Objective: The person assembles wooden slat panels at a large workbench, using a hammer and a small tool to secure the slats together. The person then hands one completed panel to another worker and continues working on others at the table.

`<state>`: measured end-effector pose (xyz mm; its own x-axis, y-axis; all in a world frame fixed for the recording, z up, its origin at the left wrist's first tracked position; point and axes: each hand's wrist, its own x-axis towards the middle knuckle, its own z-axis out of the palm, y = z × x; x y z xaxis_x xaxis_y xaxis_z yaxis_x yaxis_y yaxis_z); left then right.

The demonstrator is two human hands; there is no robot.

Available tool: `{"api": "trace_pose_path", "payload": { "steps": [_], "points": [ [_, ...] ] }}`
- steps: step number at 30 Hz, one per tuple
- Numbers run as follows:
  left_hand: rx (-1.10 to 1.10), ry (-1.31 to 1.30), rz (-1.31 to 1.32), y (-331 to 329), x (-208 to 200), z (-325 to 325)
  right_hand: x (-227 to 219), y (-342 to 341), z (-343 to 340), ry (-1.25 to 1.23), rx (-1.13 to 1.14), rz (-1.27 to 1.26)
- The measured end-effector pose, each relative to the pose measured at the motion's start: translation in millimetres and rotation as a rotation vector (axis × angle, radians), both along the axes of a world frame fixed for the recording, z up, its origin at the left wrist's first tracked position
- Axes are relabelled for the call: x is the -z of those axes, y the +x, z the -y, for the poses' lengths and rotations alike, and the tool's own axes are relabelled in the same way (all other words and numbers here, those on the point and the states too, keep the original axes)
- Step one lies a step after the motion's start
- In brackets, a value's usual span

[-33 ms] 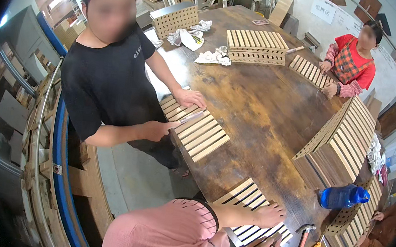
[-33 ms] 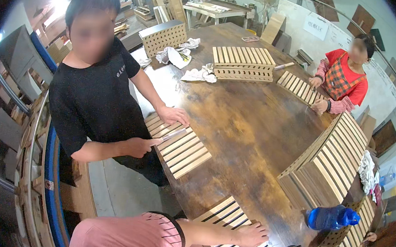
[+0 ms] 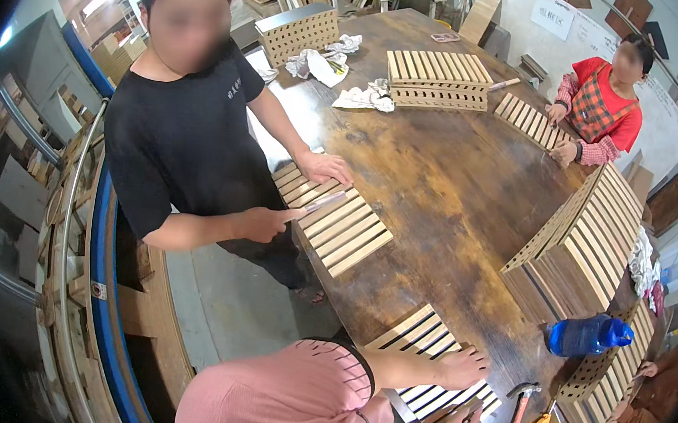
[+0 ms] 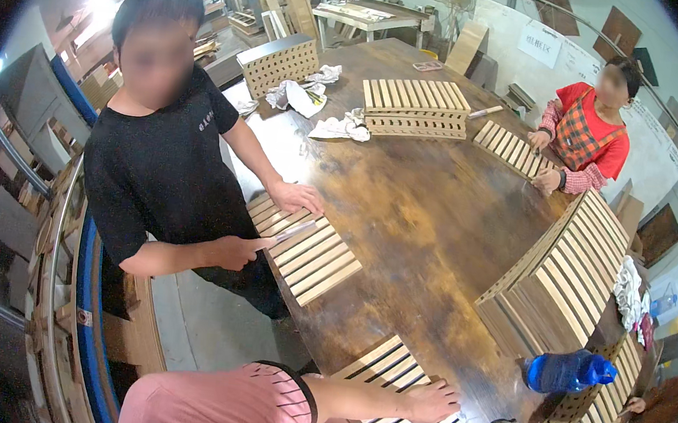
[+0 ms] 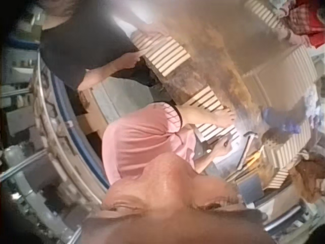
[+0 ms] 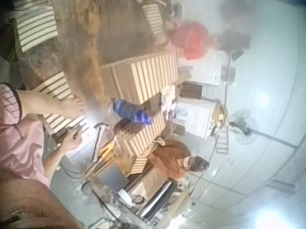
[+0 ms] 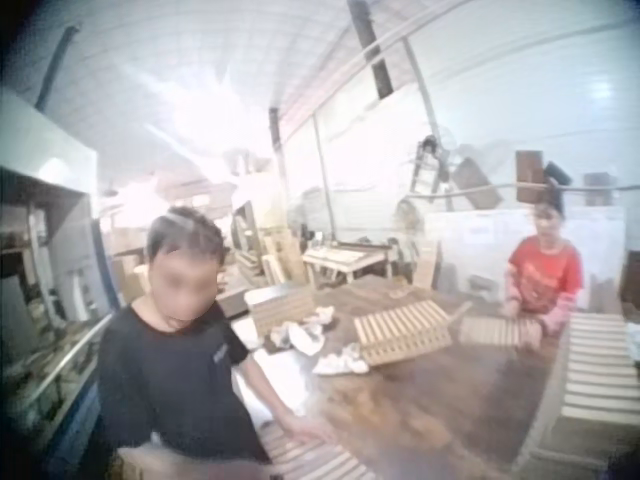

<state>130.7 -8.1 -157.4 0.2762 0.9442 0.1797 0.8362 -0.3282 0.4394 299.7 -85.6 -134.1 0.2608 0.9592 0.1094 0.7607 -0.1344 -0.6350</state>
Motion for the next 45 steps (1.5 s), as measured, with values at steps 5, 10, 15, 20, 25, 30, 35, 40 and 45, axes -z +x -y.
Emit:
{"api": "trace_pose_path", "payload": {
  "steps": [5, 10, 15, 20, 25, 30, 35, 40, 45],
  "points": [
    [0.001, -0.026, -0.013, -3.5, -0.2, -3.3, 17.1, 3.1, -6.1, 0.032, 0.013, -0.076],
    [0.044, -0.086, -0.016, -2.7, -9.1, -1.5, 15.1, 5.0, -1.8, 0.035, 0.041, -0.099],
    [0.057, -0.131, -0.014, -5.3, -15.7, -0.4, 8.8, 6.7, -1.5, 0.010, -0.018, -0.112],
    [0.093, -0.196, -0.011, -1.3, -14.6, -2.3, -1.2, 3.0, 2.6, 0.011, 0.014, -0.152],
    [0.112, -0.260, -0.167, -14.9, -39.3, -6.3, 13.6, 3.1, -2.3, 0.037, 0.006, -0.108],
    [0.064, -0.122, -0.091, -17.9, -27.8, -3.1, 6.3, -6.2, -5.3, 0.078, 0.006, -0.144],
    [0.199, -0.239, -0.211, -9.7, -39.0, -11.1, -4.4, -2.2, -3.5, 0.031, 0.044, -0.183],
    [0.105, -0.209, -0.098, -4.0, -26.3, 0.8, 6.1, 5.8, 0.4, 0.047, 0.000, -0.112],
    [0.067, -0.229, -0.084, -6.4, -28.8, 1.9, 12.5, 9.5, -1.2, 0.032, -0.036, -0.149]
  ]
}}
